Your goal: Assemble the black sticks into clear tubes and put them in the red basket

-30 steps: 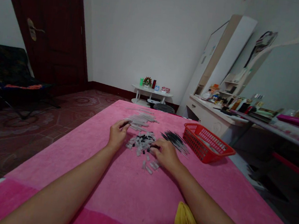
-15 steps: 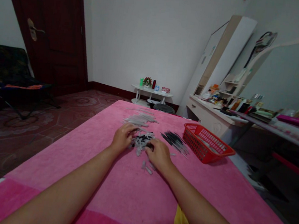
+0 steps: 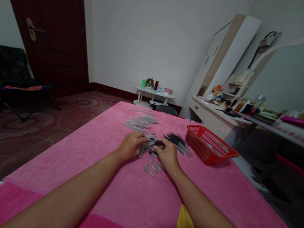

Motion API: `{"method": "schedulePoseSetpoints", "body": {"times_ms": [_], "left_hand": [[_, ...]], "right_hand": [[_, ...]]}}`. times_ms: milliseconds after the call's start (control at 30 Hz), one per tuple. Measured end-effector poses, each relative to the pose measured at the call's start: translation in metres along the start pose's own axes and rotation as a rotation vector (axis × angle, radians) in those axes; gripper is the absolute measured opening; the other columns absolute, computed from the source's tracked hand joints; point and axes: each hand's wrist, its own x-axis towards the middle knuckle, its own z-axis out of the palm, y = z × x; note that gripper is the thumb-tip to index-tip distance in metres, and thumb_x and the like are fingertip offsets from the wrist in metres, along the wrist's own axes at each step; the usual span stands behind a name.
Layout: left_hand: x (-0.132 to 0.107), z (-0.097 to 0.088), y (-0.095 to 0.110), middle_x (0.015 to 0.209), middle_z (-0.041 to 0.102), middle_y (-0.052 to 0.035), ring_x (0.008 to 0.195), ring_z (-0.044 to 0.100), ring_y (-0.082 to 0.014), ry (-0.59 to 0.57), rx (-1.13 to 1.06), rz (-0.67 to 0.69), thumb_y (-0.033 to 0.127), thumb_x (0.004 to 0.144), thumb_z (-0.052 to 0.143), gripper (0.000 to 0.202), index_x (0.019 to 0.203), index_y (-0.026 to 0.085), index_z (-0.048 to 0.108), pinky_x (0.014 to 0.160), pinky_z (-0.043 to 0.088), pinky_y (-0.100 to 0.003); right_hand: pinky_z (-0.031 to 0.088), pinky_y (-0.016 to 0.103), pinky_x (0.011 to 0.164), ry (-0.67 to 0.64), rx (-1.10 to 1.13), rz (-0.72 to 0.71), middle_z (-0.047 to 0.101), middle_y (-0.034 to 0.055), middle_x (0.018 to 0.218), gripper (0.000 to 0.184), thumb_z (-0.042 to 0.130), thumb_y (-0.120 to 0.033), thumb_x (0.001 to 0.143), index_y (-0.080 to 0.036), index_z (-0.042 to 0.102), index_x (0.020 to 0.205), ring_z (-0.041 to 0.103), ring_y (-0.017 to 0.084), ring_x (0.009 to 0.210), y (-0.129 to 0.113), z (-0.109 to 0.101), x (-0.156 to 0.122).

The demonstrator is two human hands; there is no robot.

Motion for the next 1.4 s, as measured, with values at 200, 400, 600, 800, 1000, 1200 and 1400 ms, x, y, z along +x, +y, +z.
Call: {"method": "schedulePoseSetpoints", "body": {"times_ms": [200, 400, 600, 800, 1000, 1200, 1400], "left_hand": [[0.001, 0.000, 0.005, 0.085, 0.062, -0.0073, 0.080, 0.056, -0.0184, -0.016, 0.008, 0.032, 0.017, 0.084, 0.053, 0.024, 0.102, 0.021, 0.069, 0.071, 0.044, -0.030], [0.001, 0.000, 0.007, 0.083, 0.061, -0.0067, 0.077, 0.055, -0.0179, -0.040, 0.019, 0.049, 0.017, 0.085, 0.052, 0.024, 0.102, 0.020, 0.068, 0.069, 0.043, -0.029], [0.001, -0.001, 0.008, 0.084, 0.061, -0.0068, 0.077, 0.056, -0.0175, -0.046, 0.014, 0.036, 0.019, 0.086, 0.052, 0.023, 0.102, 0.021, 0.069, 0.069, 0.044, -0.028], [0.001, 0.000, 0.011, 0.084, 0.060, -0.0065, 0.076, 0.055, -0.0165, -0.055, 0.016, 0.048, 0.019, 0.087, 0.051, 0.024, 0.103, 0.020, 0.068, 0.067, 0.044, -0.027], [0.001, 0.000, 0.015, 0.085, 0.061, -0.0059, 0.076, 0.056, -0.0160, -0.045, 0.031, 0.042, 0.017, 0.086, 0.051, 0.024, 0.103, 0.020, 0.068, 0.065, 0.044, -0.025], [0.001, 0.000, 0.014, 0.087, 0.064, -0.0051, 0.076, 0.058, -0.0148, -0.056, 0.012, 0.053, 0.013, 0.082, 0.055, 0.027, 0.103, 0.022, 0.069, 0.063, 0.043, -0.023], [0.001, 0.004, 0.015, 0.090, 0.065, -0.0048, 0.079, 0.059, -0.0148, -0.050, -0.024, 0.061, 0.013, 0.082, 0.056, 0.027, 0.102, 0.023, 0.069, 0.067, 0.044, -0.023]], "right_hand": [[0.044, 0.024, 0.057, 0.011, 0.048, -0.006, 0.067, 0.0010, 0.071, 0.012, 0.060, -0.019, 0.064, -0.017, 0.066, 0.075, 0.056, 0.014, 0.059, 0.000, 0.002, -0.001], [0.044, 0.024, 0.057, 0.010, 0.046, -0.027, 0.066, 0.0002, 0.071, 0.013, 0.060, -0.018, 0.065, -0.017, 0.066, 0.076, 0.056, 0.013, 0.059, 0.000, 0.002, -0.002], [0.044, 0.024, 0.058, -0.006, 0.044, -0.044, 0.066, 0.0000, 0.070, 0.010, 0.059, -0.017, 0.066, -0.017, 0.064, 0.075, 0.056, 0.013, 0.060, -0.001, 0.003, -0.002], [0.043, 0.024, 0.059, -0.010, 0.032, -0.042, 0.067, 0.0009, 0.072, 0.010, 0.060, -0.017, 0.067, -0.017, 0.065, 0.075, 0.057, 0.014, 0.061, -0.001, 0.003, -0.003], [0.040, 0.024, 0.059, -0.026, -0.027, -0.086, 0.067, 0.0011, 0.071, 0.010, 0.058, -0.020, 0.071, -0.017, 0.066, 0.075, 0.056, 0.014, 0.062, 0.000, 0.002, -0.003], [0.035, 0.022, 0.058, -0.104, -0.166, -0.118, 0.063, 0.0003, 0.069, 0.010, 0.055, -0.022, 0.076, -0.017, 0.063, 0.074, 0.053, 0.014, 0.064, 0.004, 0.000, -0.003], [0.031, 0.022, 0.056, -0.145, -0.278, -0.099, 0.056, 0.0007, 0.061, 0.028, 0.042, -0.029, 0.088, -0.018, 0.057, 0.066, 0.050, 0.014, 0.060, 0.004, 0.000, -0.004]]}}
